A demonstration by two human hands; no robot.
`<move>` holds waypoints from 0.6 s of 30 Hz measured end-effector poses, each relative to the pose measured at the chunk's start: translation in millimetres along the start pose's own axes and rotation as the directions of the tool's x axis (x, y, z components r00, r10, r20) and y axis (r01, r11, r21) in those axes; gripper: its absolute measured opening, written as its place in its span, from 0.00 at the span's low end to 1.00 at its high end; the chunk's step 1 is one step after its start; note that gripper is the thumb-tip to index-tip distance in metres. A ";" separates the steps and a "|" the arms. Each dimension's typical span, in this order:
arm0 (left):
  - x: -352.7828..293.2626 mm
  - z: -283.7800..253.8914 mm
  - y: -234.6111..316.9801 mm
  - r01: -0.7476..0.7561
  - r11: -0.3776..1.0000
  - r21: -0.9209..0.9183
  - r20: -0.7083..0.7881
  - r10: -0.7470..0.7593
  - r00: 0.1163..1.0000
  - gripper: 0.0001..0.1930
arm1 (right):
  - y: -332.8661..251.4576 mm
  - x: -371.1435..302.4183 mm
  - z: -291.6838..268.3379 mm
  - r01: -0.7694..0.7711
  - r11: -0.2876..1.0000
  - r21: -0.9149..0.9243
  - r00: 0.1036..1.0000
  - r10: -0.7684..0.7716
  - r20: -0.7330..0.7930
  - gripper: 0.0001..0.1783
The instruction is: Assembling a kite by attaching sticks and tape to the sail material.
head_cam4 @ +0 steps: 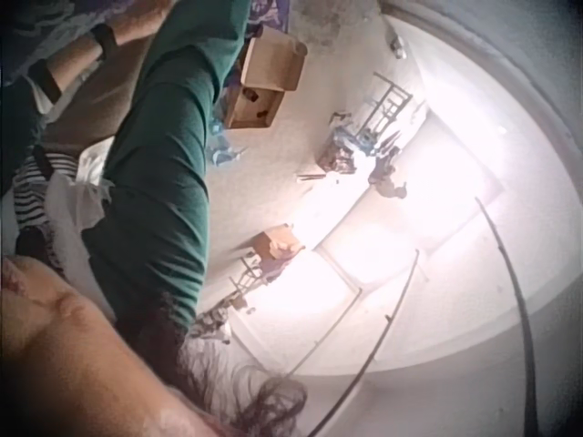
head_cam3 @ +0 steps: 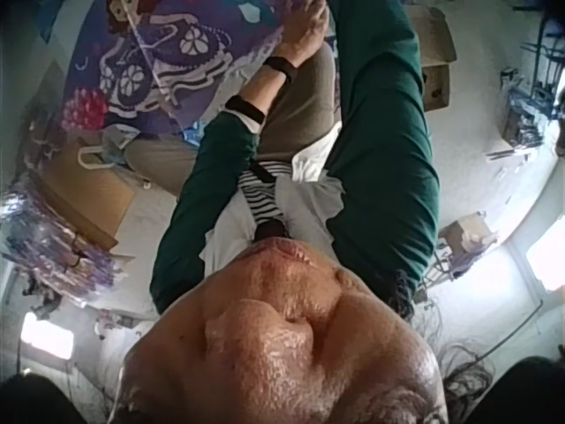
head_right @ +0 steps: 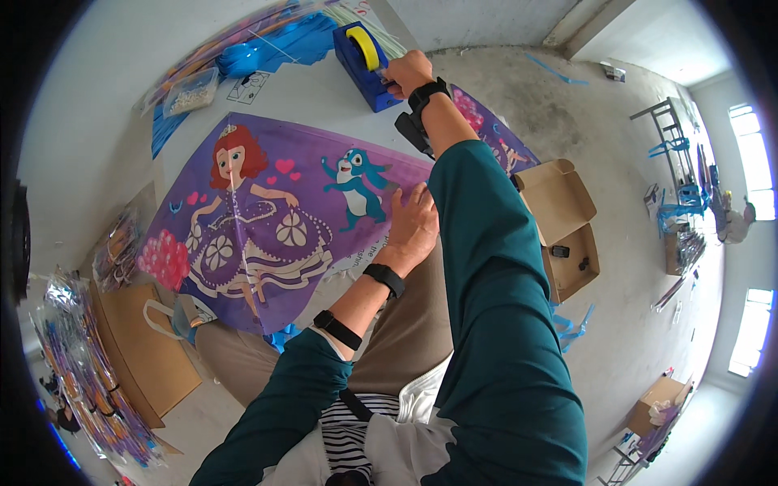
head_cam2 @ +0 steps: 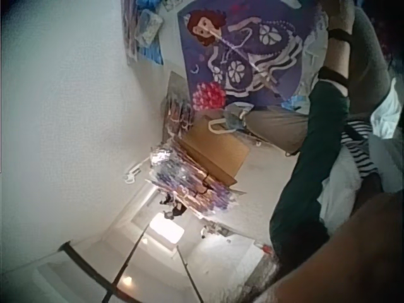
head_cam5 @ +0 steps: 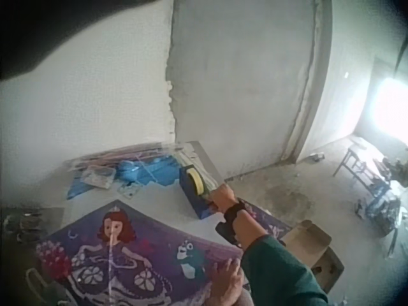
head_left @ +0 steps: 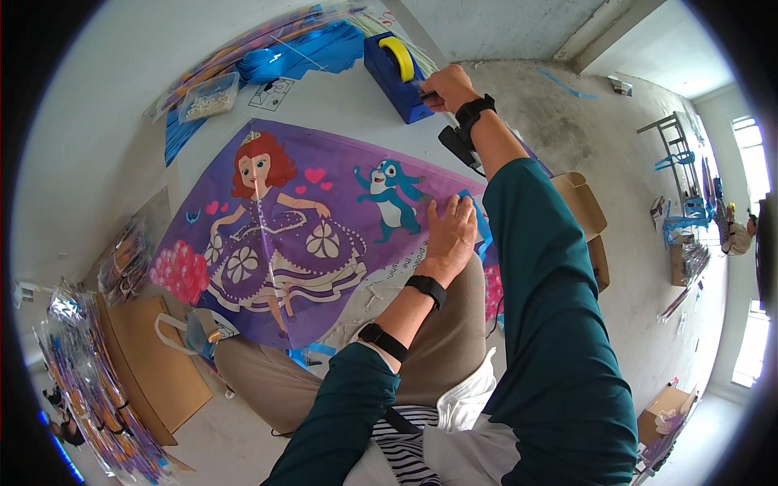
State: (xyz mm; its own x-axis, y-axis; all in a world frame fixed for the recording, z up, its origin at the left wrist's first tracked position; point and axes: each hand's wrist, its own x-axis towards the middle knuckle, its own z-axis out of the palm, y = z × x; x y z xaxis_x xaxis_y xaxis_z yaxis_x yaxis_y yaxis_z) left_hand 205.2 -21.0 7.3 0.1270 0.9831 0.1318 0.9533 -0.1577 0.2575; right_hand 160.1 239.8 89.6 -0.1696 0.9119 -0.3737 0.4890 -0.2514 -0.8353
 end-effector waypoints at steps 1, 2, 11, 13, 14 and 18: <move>-0.6 0.6 0.2 0.000 1.000 -0.001 0.004 0.000 1.000 0.20 | 3.2 0.4 -2.5 0.036 0.999 0.023 0.999 -0.037 0.033 0.10; -0.4 1.2 -0.1 -0.005 1.000 -0.005 -0.026 0.005 1.000 0.20 | 6.6 0.7 -5.0 0.071 0.996 0.046 0.995 -0.074 0.064 0.09; -0.7 4.7 -1.2 -0.010 0.999 -0.038 -0.053 0.008 0.999 0.22 | 30.8 -4.9 -10.4 -0.065 0.887 0.457 0.984 -0.018 0.176 0.08; -1.1 4.8 -1.6 -0.008 0.999 -0.046 -0.051 0.006 0.999 0.22 | 34.7 -10.7 -10.0 -0.053 0.900 0.433 0.981 -0.034 0.190 0.08; -1.9 4.8 -2.5 -0.004 0.998 -0.056 -0.058 0.001 0.998 0.23 | 35.5 -14.0 -8.6 -0.038 0.912 0.409 0.978 -0.050 0.204 0.07; -2.3 5.0 -3.3 -0.004 0.998 -0.060 -0.057 0.000 0.998 0.24 | 38.8 -16.4 -1.5 -0.046 0.923 0.382 0.991 -0.005 0.130 0.06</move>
State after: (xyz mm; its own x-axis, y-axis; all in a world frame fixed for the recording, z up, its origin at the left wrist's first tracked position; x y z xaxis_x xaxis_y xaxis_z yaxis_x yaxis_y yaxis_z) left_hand 203.1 -22.3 1.3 0.1115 0.9761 0.1866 0.9347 -0.1667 0.3139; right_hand 183.1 215.6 63.9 -0.2820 0.8630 -0.4191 0.1326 -0.3976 -0.9079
